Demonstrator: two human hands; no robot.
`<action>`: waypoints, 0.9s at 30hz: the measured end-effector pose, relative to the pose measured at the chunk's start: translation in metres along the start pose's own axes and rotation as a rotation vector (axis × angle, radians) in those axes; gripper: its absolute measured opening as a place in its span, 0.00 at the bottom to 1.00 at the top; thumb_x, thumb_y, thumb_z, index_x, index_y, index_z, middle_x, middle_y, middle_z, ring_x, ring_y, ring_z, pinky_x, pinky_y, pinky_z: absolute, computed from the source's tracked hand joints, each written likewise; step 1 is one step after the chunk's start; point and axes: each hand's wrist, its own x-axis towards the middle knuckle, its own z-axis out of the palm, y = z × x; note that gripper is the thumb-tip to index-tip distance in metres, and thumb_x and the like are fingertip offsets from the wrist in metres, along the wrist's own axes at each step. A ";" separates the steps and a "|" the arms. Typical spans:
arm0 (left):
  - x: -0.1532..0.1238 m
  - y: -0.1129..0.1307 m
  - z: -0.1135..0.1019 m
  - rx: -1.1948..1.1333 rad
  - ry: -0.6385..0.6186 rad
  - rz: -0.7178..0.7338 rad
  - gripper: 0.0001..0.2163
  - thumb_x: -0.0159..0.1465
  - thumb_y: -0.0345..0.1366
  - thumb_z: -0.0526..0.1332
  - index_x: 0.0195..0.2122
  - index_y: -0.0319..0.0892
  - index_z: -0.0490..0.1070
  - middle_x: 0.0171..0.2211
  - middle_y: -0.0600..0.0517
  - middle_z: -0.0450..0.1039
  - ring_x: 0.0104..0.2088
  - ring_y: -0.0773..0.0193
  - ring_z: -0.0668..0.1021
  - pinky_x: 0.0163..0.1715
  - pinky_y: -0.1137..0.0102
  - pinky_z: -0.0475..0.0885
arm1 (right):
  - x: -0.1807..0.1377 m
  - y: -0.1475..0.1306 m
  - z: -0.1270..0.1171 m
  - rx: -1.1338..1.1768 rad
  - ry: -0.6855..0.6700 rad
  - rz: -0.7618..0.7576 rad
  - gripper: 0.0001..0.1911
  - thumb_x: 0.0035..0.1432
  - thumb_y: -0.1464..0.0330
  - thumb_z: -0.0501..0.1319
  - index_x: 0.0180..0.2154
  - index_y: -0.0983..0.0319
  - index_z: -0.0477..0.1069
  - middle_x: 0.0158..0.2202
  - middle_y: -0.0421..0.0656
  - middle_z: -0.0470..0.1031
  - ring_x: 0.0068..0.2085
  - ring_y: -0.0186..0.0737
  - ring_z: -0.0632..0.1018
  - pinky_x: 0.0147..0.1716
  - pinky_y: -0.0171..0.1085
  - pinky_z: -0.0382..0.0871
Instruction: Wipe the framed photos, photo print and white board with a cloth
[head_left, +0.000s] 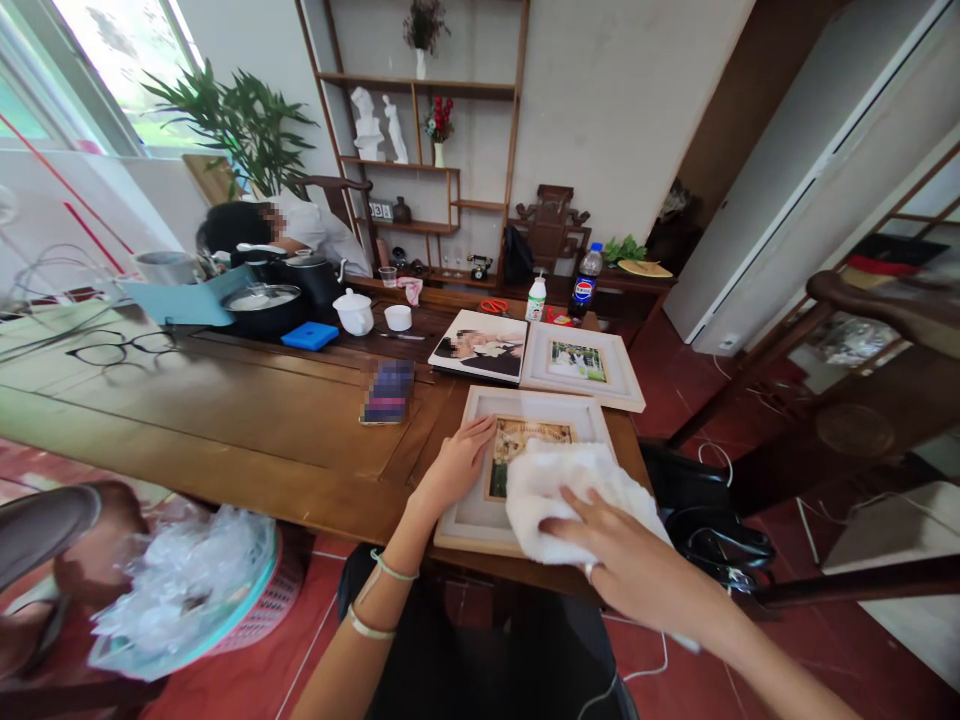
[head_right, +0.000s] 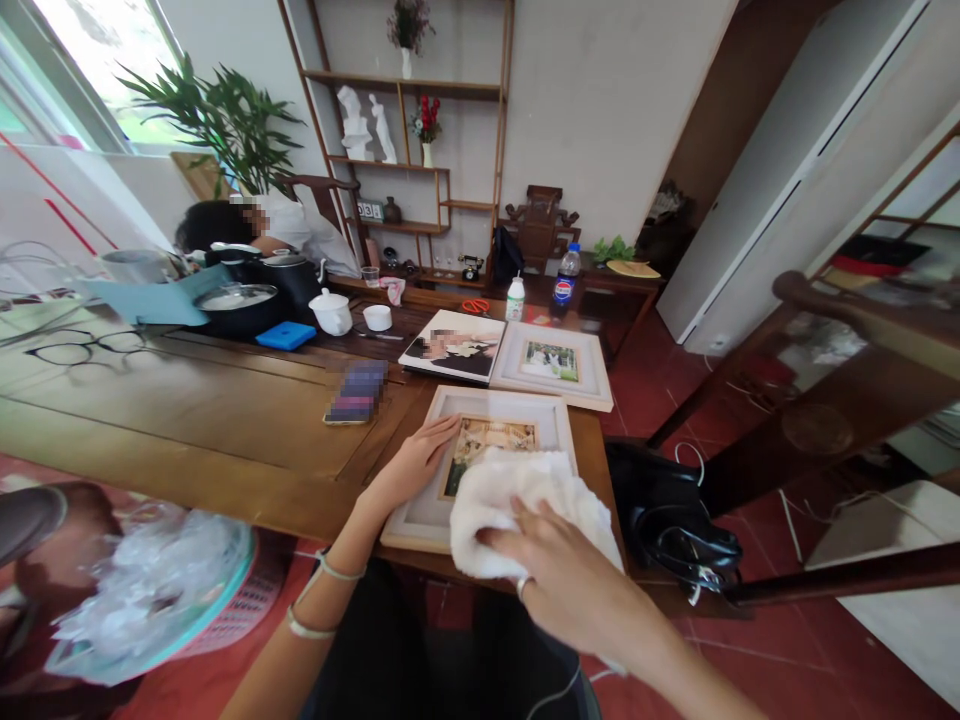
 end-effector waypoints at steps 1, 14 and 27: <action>0.000 -0.001 0.000 -0.001 0.003 0.002 0.21 0.66 0.28 0.46 0.59 0.42 0.61 0.61 0.49 0.61 0.62 0.61 0.61 0.59 0.58 0.61 | -0.007 -0.008 0.001 0.025 -0.002 0.007 0.38 0.43 0.82 0.49 0.56 0.54 0.63 0.63 0.44 0.57 0.64 0.47 0.55 0.59 0.50 0.53; 0.001 -0.003 0.000 -0.002 -0.006 0.018 0.20 0.67 0.31 0.45 0.59 0.42 0.61 0.61 0.47 0.61 0.62 0.59 0.61 0.59 0.55 0.61 | 0.080 0.077 -0.006 -0.332 0.459 0.226 0.29 0.56 0.75 0.54 0.60 0.67 0.57 0.60 0.58 0.60 0.64 0.58 0.52 0.59 0.54 0.50; 0.000 0.001 -0.003 -0.014 0.001 0.010 0.20 0.66 0.29 0.46 0.59 0.42 0.61 0.60 0.47 0.62 0.62 0.59 0.62 0.59 0.55 0.61 | 0.047 0.017 -0.004 -0.142 0.039 -0.103 0.41 0.39 0.86 0.47 0.56 0.57 0.66 0.63 0.46 0.58 0.65 0.49 0.53 0.60 0.55 0.49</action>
